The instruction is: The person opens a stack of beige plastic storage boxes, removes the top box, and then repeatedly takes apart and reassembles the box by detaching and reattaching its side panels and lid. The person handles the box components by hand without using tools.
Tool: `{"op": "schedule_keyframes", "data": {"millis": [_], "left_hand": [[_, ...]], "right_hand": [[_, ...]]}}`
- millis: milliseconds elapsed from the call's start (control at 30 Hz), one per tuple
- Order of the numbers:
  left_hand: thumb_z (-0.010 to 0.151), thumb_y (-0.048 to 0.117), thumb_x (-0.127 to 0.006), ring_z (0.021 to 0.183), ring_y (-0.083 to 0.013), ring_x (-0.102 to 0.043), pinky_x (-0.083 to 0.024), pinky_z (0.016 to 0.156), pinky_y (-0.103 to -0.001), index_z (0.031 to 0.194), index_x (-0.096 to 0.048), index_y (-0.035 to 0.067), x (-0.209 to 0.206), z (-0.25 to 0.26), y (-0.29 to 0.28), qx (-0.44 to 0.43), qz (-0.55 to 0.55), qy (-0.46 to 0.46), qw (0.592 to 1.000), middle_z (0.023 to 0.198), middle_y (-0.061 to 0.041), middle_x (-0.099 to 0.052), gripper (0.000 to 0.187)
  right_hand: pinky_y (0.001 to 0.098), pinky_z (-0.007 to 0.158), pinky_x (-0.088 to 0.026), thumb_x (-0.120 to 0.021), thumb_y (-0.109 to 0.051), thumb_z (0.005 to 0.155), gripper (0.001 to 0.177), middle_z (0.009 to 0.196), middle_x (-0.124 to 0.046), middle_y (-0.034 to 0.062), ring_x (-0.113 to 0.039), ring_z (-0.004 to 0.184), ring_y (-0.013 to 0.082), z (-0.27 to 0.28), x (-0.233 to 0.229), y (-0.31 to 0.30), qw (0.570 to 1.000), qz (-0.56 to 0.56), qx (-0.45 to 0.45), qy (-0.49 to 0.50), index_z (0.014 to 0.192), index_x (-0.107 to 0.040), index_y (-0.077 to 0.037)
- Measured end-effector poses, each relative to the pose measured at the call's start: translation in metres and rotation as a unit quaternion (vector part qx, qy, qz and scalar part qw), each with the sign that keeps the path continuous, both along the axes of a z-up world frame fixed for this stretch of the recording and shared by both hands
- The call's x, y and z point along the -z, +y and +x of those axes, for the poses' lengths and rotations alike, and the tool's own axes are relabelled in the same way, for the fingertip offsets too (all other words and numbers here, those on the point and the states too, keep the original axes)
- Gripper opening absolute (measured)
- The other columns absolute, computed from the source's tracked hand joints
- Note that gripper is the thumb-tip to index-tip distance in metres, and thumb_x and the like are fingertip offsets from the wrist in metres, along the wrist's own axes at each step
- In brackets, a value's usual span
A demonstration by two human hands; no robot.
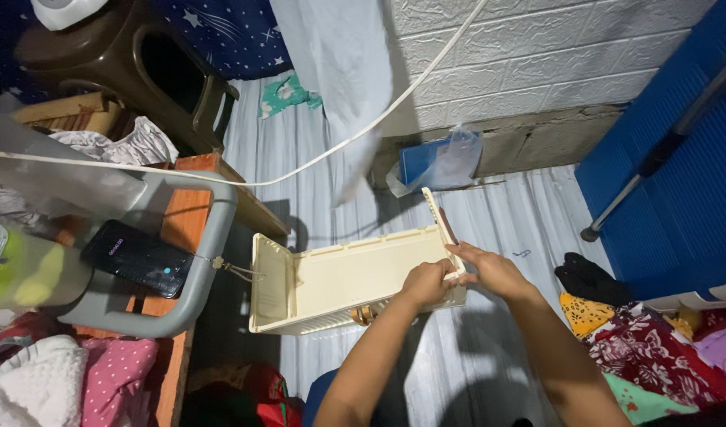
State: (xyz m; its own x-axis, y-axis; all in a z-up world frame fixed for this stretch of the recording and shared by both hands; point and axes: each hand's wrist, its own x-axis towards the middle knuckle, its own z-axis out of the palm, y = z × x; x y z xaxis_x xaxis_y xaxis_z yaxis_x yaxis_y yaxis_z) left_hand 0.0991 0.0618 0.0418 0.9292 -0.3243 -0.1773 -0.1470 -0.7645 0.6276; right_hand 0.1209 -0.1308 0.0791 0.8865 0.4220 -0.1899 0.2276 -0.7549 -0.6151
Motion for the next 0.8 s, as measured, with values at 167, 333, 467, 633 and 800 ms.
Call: {"op": "schedule_keyframes", "data": {"millis": [167,333,467,633,800], "left_hand": [[0.087,0.034,-0.075,0.097,-0.0361,-0.072,-0.055,0.085,-0.048,0.108,-0.071,0.015,0.001,0.002,0.001,0.007,-0.004,-0.012,1.000,0.102,-0.016,-0.075,0.029],[0.086,0.029,-0.075,0.101,-0.0335,-0.072,-0.055,0.087,-0.045,0.109,-0.072,0.014,0.004,0.007,0.003,0.017,-0.023,0.012,1.000,0.106,-0.013,-0.076,0.028],[0.086,0.029,-0.076,0.108,-0.0327,-0.069,-0.053,0.091,-0.044,0.119,-0.069,0.017,0.012,0.008,0.005,0.019,-0.044,0.028,0.998,0.114,-0.012,-0.074,0.036],[0.089,0.032,-0.075,0.111,-0.0322,-0.069,-0.053,0.092,-0.044,0.118,-0.070,0.017,0.015,0.014,0.003,0.040,-0.050,0.033,0.997,0.117,-0.011,-0.075,0.034],[0.087,0.035,-0.077,0.108,-0.0296,-0.071,-0.054,0.091,-0.042,0.116,-0.073,0.019,0.010,0.019,0.004,0.032,-0.044,0.072,0.996,0.114,-0.009,-0.076,0.034]], "right_hand": [[0.0401,0.110,-0.045,-0.084,-0.019,0.071,0.082,0.153,-0.051,-0.0027,-0.054,0.136,0.0252,-0.003,-0.010,0.007,0.999,-0.013,0.021,0.037,0.144,-0.051,-0.033],[0.0427,0.101,-0.049,-0.086,-0.019,0.073,0.071,0.144,-0.055,0.0100,-0.057,0.127,0.0337,-0.009,-0.021,0.005,0.999,0.045,-0.004,-0.001,0.139,-0.058,-0.021],[0.0424,0.094,-0.054,-0.080,-0.018,0.075,0.045,0.126,-0.068,0.0089,-0.066,0.115,0.0329,-0.013,-0.017,0.007,1.000,0.004,-0.001,0.025,0.116,-0.062,-0.013],[0.0441,0.089,-0.054,-0.080,-0.027,0.078,0.037,0.121,-0.066,0.0115,-0.066,0.109,0.0364,-0.012,-0.009,0.011,1.000,0.025,0.004,-0.016,0.103,-0.062,-0.008],[0.0444,0.087,-0.054,-0.079,-0.040,0.083,0.041,0.118,-0.066,0.0112,-0.067,0.106,0.0355,-0.016,-0.008,0.011,0.999,0.037,0.015,-0.015,0.097,-0.062,-0.006]]}}
